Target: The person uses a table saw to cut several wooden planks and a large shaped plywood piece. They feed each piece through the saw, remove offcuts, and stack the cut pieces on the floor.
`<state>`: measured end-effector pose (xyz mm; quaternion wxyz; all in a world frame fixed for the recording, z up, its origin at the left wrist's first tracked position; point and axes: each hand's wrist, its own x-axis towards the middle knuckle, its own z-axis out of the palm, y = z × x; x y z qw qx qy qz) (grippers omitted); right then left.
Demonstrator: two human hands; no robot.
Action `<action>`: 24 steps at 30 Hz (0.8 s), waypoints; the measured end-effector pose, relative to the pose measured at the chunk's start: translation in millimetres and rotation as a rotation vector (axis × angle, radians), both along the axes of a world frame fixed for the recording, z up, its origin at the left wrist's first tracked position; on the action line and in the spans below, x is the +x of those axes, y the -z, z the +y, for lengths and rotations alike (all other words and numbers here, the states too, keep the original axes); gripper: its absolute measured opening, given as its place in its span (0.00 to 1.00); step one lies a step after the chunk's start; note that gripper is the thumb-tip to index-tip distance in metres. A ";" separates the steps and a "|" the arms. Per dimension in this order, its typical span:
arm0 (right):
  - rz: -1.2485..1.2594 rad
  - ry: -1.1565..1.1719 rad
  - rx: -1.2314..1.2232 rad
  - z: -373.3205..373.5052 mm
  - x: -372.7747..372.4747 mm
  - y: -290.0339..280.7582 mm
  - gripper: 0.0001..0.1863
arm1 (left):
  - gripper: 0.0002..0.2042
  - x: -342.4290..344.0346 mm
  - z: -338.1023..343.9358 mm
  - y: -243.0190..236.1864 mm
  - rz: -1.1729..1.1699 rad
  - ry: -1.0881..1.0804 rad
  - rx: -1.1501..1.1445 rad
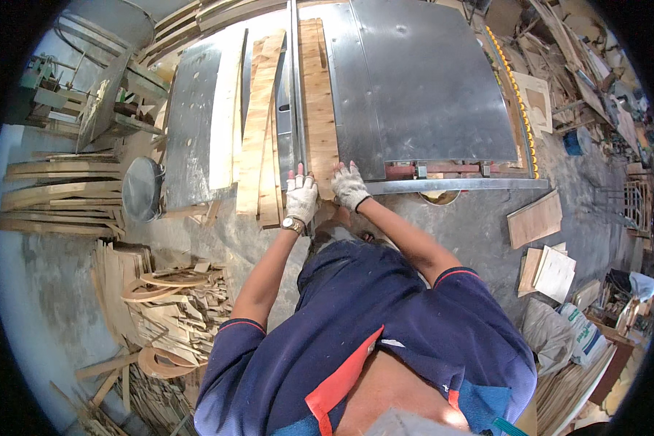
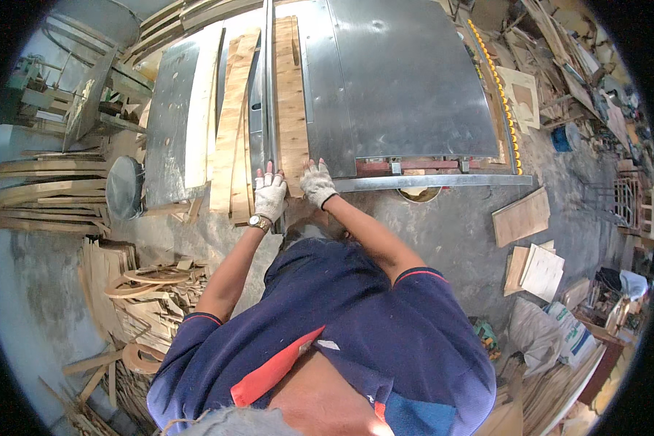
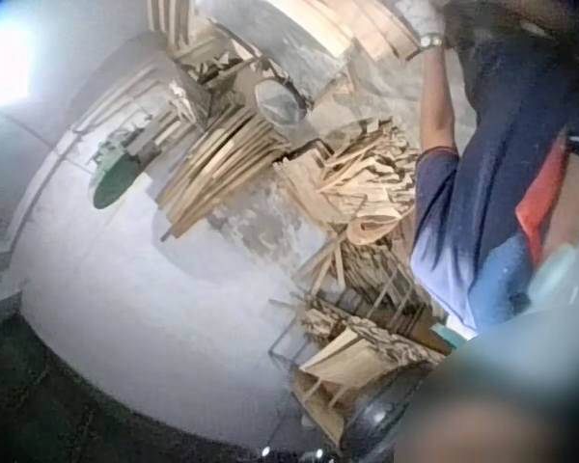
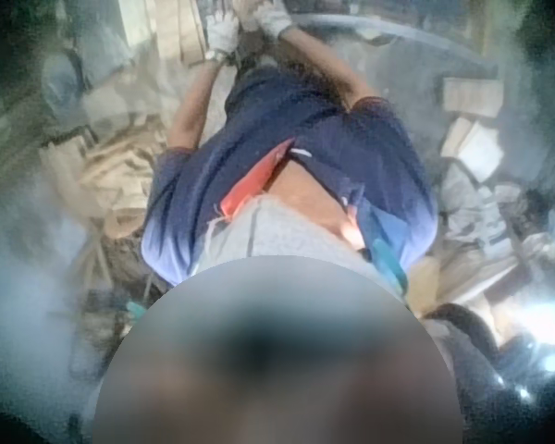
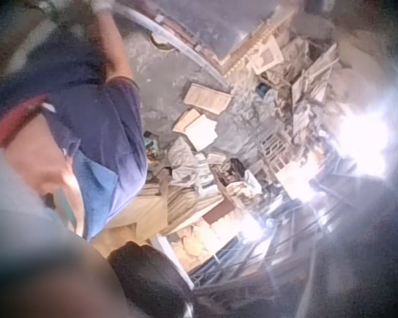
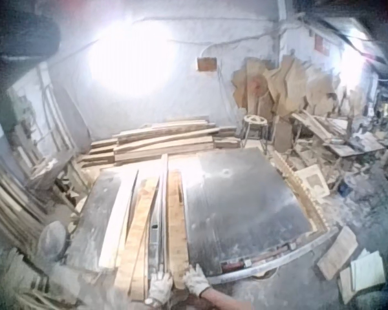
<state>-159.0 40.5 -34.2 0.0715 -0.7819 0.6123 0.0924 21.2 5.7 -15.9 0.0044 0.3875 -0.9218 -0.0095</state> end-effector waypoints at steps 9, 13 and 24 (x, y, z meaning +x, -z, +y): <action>-0.087 0.054 0.114 -13.1 -10.8 -19.7 0.37 | 0.23 -4.3 -18.8 20.0 -0.059 0.013 -0.123; -0.177 0.254 0.146 -18.9 -49.4 -28.6 0.45 | 0.22 -5.8 -28.5 25.5 -0.048 0.007 -0.119; -0.220 0.494 0.076 -0.1 -146.7 -10.4 0.47 | 0.28 -24.1 -75.9 8.7 -0.147 0.041 -0.056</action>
